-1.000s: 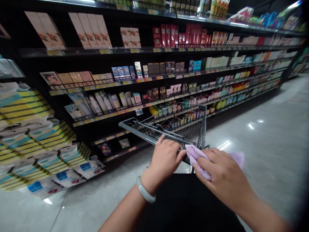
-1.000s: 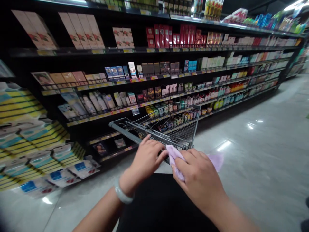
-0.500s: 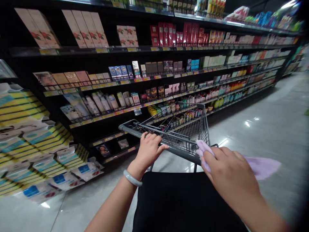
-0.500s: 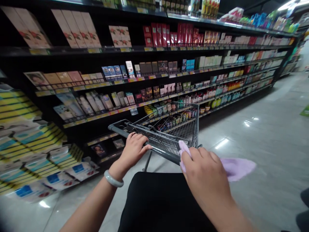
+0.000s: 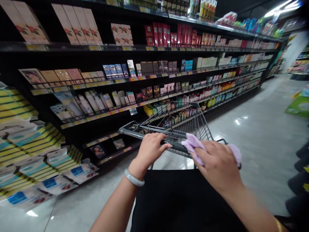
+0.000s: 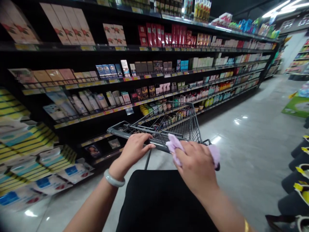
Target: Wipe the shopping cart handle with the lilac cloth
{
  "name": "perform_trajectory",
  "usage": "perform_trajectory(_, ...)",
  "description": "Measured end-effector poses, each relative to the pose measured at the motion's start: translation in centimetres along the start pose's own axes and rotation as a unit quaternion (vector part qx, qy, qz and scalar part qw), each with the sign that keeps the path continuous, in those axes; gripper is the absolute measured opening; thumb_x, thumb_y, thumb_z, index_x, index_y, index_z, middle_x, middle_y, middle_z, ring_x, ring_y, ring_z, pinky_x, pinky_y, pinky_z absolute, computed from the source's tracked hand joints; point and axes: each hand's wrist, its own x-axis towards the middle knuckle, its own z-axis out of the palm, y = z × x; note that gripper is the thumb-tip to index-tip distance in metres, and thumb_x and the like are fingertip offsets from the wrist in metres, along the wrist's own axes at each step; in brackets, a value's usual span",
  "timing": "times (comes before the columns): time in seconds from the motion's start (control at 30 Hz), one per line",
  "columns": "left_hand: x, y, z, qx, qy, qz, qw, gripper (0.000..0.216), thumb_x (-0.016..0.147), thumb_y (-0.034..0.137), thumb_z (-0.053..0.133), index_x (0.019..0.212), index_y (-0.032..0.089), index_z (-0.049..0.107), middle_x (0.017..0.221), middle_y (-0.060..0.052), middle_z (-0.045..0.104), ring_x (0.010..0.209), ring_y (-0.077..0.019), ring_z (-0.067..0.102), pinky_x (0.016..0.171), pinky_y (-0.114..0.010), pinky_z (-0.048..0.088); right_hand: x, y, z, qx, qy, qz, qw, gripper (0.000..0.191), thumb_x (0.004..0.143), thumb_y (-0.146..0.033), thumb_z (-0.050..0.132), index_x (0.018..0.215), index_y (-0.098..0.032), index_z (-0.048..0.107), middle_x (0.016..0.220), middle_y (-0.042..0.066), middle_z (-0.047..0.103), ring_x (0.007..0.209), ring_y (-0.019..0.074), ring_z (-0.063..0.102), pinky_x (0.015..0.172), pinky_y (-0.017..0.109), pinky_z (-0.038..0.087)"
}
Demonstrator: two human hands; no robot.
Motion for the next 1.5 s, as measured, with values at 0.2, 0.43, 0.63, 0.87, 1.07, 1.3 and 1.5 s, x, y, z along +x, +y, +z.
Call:
perform_trajectory(0.2,0.6,-4.7,-1.5,0.062,-0.039,-0.016,0.997,0.056,0.085,0.073,0.047,0.09,0.021,0.069,0.091,-0.006,0.069,0.093,-0.0244,0.061,0.091,-0.039,0.038,-1.4,1.9,-0.2,-0.06,0.034,0.036,0.997,0.02,0.089,-0.032,0.057,0.08,-0.02,0.069,0.089,0.008,0.064,0.084,0.0204,0.052,0.076,0.034,0.035)
perform_trajectory(0.43,0.6,-3.3,-0.5,0.081,-0.027,-0.037,0.996,0.062,0.083,0.077,0.043,0.083,0.02,0.065,0.085,-0.006,0.067,0.087,-0.0246,0.06,0.082,-0.036,0.036,0.4,1.4,1.8,-0.109,0.028,0.073,0.991,0.025,0.091,-0.035,0.054,0.077,-0.019,0.068,0.075,0.006,0.059,0.07,0.0168,0.045,0.064,0.033,0.025)
perform_trajectory(0.63,0.6,0.4,0.9,0.088,0.013,-0.05,0.995,0.065,0.084,0.078,0.038,0.084,0.019,0.064,0.084,-0.008,0.066,0.089,-0.0266,0.059,0.084,-0.04,0.035,3.1,-0.6,3.6,-0.088,0.008,0.067,0.994,0.024,0.091,-0.035,0.053,0.078,-0.018,0.066,0.075,0.006,0.059,0.068,0.0163,0.044,0.062,0.033,0.02)
perform_trajectory(0.87,0.8,2.8,1.8,0.097,0.016,-0.047,0.994,0.058,0.089,0.072,0.038,0.087,0.019,0.062,0.086,-0.008,0.066,0.09,-0.026,0.058,0.083,-0.04,0.035,4.0,-1.4,4.2,-0.043,0.005,0.046,0.998,0.022,0.092,-0.031,0.053,0.085,-0.018,0.068,0.078,0.007,0.061,0.071,0.0173,0.047,0.064,0.034,0.022)
perform_trajectory(1.07,-0.1,2.9,1.2,0.092,0.018,-0.019,0.995,0.044,0.094,0.06,0.042,0.097,0.021,0.06,0.089,-0.005,0.065,0.088,-0.0241,0.057,0.082,-0.039,0.035,0.4,3.2,2.7,-0.028,0.04,0.024,0.998,0.021,0.091,-0.034,0.055,0.085,-0.02,0.07,0.083,0.006,0.062,0.076,0.0175,0.049,0.071,0.032,0.031)
perform_trajectory(1.3,-1.1,5.3,1.7,0.102,0.03,-0.03,0.994,0.035,0.096,0.052,0.044,0.088,0.021,0.059,0.087,-0.007,0.062,0.087,-0.0251,0.054,0.079,-0.041,0.034,0.2,1.8,2.0,-0.06,0.047,0.078,0.994,0.022,0.089,-0.032,0.054,0.08,-0.019,0.07,0.075,0.007,0.058,0.072,0.0185,0.046,0.066,0.033,0.029)
perform_trajectory(1.5,-1.9,6.5,1.6,0.086,0.035,-0.037,0.995,0.036,0.096,0.052,0.043,0.089,0.021,0.059,0.089,-0.007,0.062,0.085,-0.024,0.053,0.079,-0.042,0.033,0.8,-0.9,2.4,0.011,0.028,-0.005,1.0,0.016,0.089,-0.029,0.056,0.087,-0.021,0.07,0.091,0.009,0.064,0.082,0.0206,0.051,0.075,0.035,0.035)
